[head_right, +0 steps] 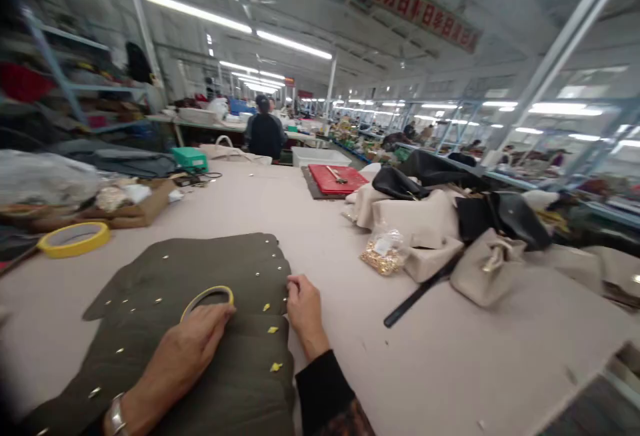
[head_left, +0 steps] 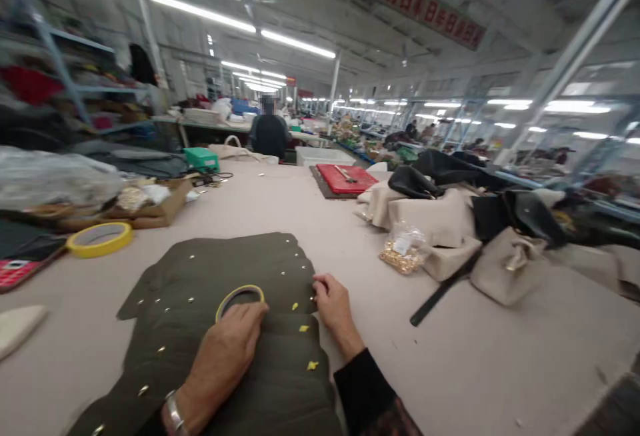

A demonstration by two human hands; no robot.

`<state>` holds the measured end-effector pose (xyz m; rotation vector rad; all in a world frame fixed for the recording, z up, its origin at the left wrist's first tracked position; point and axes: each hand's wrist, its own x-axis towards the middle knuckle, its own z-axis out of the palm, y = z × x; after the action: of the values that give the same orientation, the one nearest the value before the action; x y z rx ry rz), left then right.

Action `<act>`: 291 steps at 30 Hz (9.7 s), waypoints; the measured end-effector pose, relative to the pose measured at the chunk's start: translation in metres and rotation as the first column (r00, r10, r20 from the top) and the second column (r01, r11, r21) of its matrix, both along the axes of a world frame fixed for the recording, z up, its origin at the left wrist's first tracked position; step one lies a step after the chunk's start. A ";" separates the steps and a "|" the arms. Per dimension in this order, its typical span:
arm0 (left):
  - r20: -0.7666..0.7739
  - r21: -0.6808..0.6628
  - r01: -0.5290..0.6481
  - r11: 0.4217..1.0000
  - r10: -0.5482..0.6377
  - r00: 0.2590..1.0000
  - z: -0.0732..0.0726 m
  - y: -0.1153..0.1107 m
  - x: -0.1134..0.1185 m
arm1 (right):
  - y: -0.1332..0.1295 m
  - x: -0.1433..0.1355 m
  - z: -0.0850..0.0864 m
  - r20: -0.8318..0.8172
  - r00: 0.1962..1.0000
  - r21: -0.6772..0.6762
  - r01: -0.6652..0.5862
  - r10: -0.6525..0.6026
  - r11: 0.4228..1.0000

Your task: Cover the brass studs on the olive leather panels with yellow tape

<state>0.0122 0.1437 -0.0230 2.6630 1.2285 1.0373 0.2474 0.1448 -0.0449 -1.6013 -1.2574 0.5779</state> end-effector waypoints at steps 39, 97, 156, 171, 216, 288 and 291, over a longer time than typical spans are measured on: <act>0.086 -0.061 0.077 0.995 -0.072 0.994 0.017 0.013 -0.007 | -0.010 -0.006 0.023 -0.021 0.989 -0.272 -0.147 0.147 0.951; -0.280 -0.111 0.010 0.994 -0.041 0.959 0.015 -0.011 0.011 | -0.009 -0.021 0.026 -0.320 0.931 -0.052 -0.204 0.177 0.978; 0.233 -0.063 0.222 0.973 -0.202 0.951 0.033 -0.005 0.001 | -0.023 -0.038 0.051 0.286 0.915 -0.052 -0.283 0.286 0.958; 0.029 -0.160 0.182 0.970 -0.180 0.983 0.030 -0.011 0.002 | -0.042 -0.054 0.060 0.414 0.823 0.224 -0.506 0.388 0.833; -0.317 -0.110 -0.015 0.994 -0.021 0.948 0.018 -0.005 0.019 | -0.029 0.005 0.035 -0.170 0.974 -0.458 -0.211 0.148 0.864; -0.081 -0.125 0.142 0.982 -0.153 0.985 0.021 0.000 0.010 | -0.018 -0.011 0.055 0.599 0.643 -0.519 -0.143 0.478 0.843; -0.070 -0.117 0.144 0.983 -0.152 0.986 0.030 -0.010 0.008 | -0.015 -0.009 0.052 0.567 0.651 -0.560 -0.145 0.505 0.816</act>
<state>0.0203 0.1339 0.0072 2.6836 1.0469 0.8250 0.2384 0.1301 0.0072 -2.1181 -2.1608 0.5445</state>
